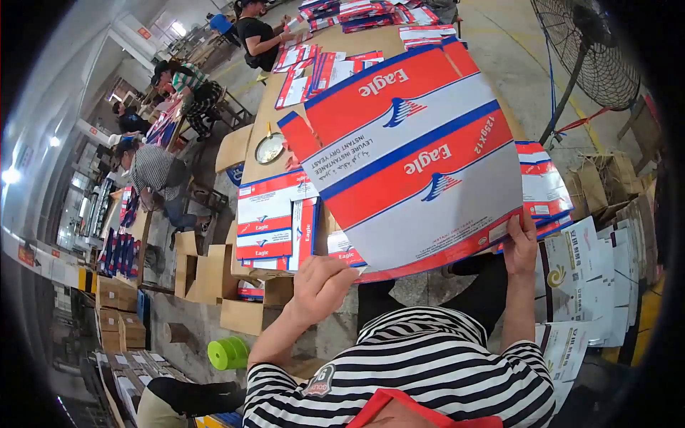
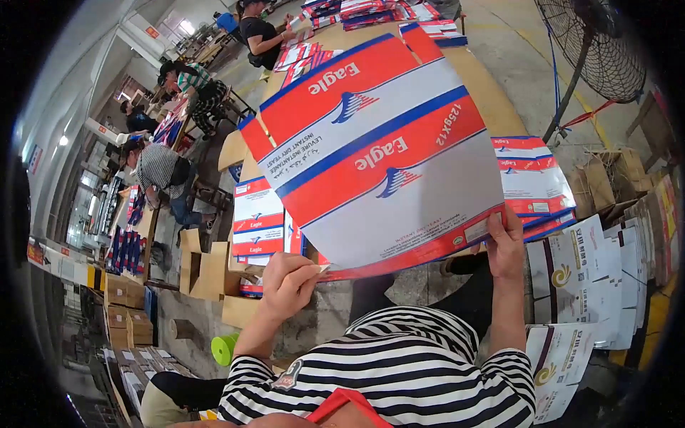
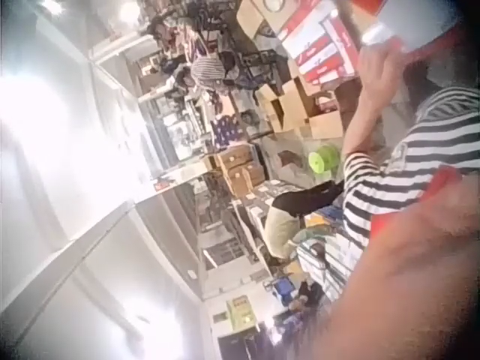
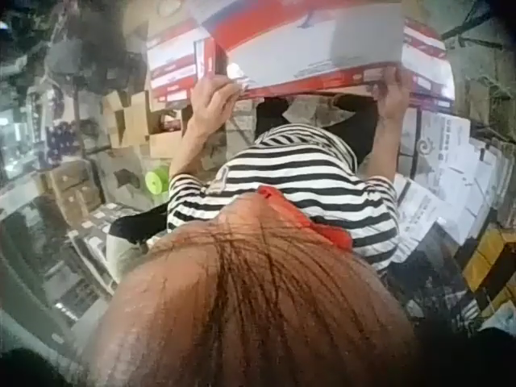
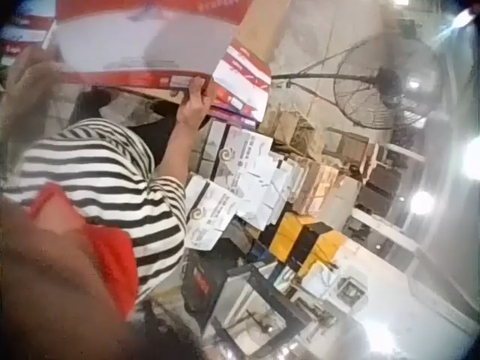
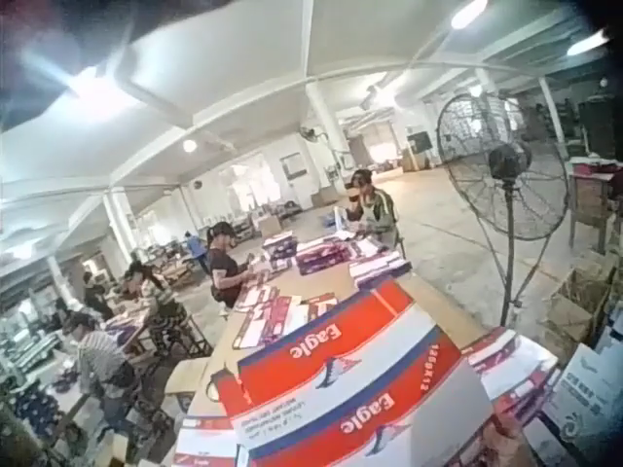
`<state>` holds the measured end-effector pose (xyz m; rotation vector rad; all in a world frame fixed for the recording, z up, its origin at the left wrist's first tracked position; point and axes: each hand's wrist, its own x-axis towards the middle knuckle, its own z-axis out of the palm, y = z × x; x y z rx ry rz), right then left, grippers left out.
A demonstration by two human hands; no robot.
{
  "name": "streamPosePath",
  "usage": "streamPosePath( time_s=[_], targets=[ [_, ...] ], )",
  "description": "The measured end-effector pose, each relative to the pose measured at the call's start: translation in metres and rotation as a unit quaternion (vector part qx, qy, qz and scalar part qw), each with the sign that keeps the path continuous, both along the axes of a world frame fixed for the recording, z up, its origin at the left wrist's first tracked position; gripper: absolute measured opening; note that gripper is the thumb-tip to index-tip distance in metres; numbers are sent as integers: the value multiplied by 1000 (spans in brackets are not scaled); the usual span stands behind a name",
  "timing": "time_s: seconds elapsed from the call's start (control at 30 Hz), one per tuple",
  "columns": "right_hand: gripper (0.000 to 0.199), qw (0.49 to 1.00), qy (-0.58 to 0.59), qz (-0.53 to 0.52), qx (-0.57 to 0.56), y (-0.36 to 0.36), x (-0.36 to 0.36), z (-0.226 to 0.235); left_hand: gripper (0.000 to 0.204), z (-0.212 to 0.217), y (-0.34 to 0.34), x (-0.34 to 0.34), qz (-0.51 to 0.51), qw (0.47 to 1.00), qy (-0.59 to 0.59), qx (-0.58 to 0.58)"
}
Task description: Organizing and counting cardboard packaging flats on a workspace table.
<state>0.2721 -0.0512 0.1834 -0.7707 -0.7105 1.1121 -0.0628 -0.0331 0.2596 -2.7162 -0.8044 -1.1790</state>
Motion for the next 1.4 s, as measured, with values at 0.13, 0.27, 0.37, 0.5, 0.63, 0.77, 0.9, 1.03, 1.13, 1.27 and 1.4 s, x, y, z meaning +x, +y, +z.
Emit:
streamPosePath(
  time_s=[0.13,0.27,0.37,0.5,0.63,0.77,0.9,1.03,1.13,1.27,1.4],
  targets=[
    [28,1000,-7,-2,14,0,0,0,26,2,-2,1,4,999,-2,-38],
    [29,999,-13,1,36,-2,3,-8,24,3,-2,2,8,998,-7,-65],
    [24,999,-14,-12,26,-4,-1,1,23,3,-2,2,3,997,-15,-72],
    [25,999,-24,-6,48,-6,-5,11,24,1,-3,0,11,998,-8,-61],
    [26,997,-48,7,64,-9,-1,9,24,0,-2,0,16,998,-7,-53],
    [26,997,-50,-30,46,-10,-2,1,24,1,0,0,13,999,-6,-48],
    [31,993,-85,-3,77,-6,5,-10,23,0,0,-1,18,999,10,-42],
    [30,996,-63,-22,56,-6,4,-13,20,-1,3,1,23,999,8,-43],
    [29,997,-55,-6,47,-5,-1,-7,25,-1,7,3,21,997,-12,-73],
    [29,998,-50,-15,23,-3,-7,-8,25,-5,11,0,21,995,-21,-99],
    [29,1000,-29,0,12,-3,-10,3,25,-10,13,-2,27,995,-3,-94]
  ],
)
